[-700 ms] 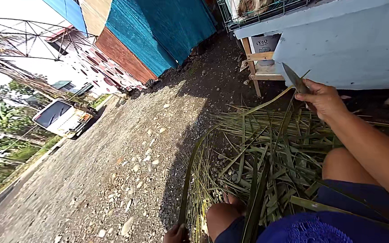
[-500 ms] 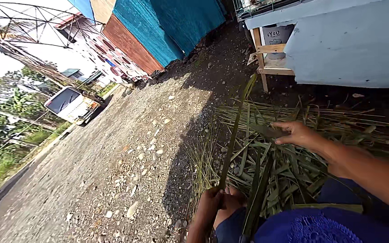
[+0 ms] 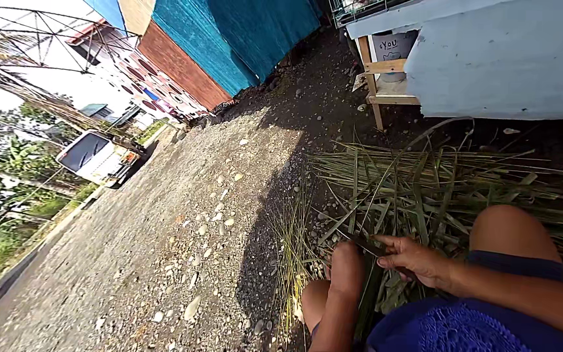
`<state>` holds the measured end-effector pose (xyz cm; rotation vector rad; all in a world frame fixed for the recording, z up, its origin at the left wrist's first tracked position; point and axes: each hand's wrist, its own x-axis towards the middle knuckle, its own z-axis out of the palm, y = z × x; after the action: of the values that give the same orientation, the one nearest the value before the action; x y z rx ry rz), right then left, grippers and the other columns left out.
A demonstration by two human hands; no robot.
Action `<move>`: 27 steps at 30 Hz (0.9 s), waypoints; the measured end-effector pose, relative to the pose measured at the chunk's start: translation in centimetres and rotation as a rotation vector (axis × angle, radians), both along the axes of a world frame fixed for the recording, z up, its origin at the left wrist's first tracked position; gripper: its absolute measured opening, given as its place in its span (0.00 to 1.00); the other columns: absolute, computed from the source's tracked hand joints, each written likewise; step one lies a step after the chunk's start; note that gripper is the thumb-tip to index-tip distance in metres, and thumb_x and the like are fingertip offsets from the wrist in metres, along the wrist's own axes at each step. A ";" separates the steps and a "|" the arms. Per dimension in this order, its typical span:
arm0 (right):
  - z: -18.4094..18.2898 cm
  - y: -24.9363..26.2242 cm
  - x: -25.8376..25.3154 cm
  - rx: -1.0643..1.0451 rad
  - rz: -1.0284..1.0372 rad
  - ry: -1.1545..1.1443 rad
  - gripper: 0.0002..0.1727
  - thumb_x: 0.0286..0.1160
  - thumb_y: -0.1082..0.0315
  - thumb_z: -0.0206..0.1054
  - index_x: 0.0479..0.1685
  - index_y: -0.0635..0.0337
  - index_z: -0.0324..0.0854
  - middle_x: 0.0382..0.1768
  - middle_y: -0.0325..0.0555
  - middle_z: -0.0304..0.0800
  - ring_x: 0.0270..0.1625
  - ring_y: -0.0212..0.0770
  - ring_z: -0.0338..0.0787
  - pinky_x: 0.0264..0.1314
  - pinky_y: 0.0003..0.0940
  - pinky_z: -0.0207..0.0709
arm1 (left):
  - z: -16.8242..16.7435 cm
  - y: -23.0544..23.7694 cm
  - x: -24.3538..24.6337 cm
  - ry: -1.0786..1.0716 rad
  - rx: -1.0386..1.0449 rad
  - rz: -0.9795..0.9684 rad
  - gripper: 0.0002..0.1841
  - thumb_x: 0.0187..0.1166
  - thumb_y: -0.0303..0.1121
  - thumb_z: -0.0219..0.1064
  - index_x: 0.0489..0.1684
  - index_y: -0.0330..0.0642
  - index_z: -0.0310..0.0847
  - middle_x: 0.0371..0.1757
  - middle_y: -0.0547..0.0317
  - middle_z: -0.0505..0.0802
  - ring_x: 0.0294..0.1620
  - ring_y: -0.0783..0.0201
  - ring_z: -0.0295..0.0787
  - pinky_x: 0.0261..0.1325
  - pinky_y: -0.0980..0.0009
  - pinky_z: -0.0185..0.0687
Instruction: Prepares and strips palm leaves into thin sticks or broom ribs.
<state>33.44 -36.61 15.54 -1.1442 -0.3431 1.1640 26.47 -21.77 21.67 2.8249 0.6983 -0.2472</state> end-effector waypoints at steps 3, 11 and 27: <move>0.3 0.2 -0.6 -0.029 -0.063 0.002 0.40 0.78 0.72 0.71 0.91 0.52 0.60 0.34 0.43 0.81 0.19 0.30 0.72 0.20 0.24 0.66 | 0.1 -0.7 0.0 0.049 0.061 0.035 0.18 0.87 0.28 0.56 0.69 0.38 0.85 0.64 0.42 0.91 0.67 0.46 0.89 0.72 0.51 0.80; 0.3 1.5 0.3 -0.059 -0.288 0.055 0.26 0.78 0.72 0.72 0.77 0.57 0.77 0.43 0.45 0.87 0.20 0.28 0.72 0.18 0.22 0.64 | 0.1 -3.1 -0.6 0.057 0.082 -0.012 0.22 0.90 0.28 0.53 0.80 0.40 0.77 0.64 0.41 0.91 0.63 0.46 0.91 0.68 0.52 0.84; -0.6 2.0 3.2 0.010 -0.593 0.006 0.17 0.74 0.79 0.71 0.61 0.62 0.84 0.41 0.43 0.89 0.23 0.28 0.79 0.20 0.22 0.69 | -1.7 -2.9 -2.0 -0.247 0.204 -0.184 0.18 0.82 0.22 0.60 0.68 0.33 0.86 0.47 0.39 0.95 0.44 0.44 0.97 0.50 0.51 0.92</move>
<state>36.61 -34.62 14.90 -1.1288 0.0046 0.6413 24.46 -24.66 19.93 3.0424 0.4338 0.1524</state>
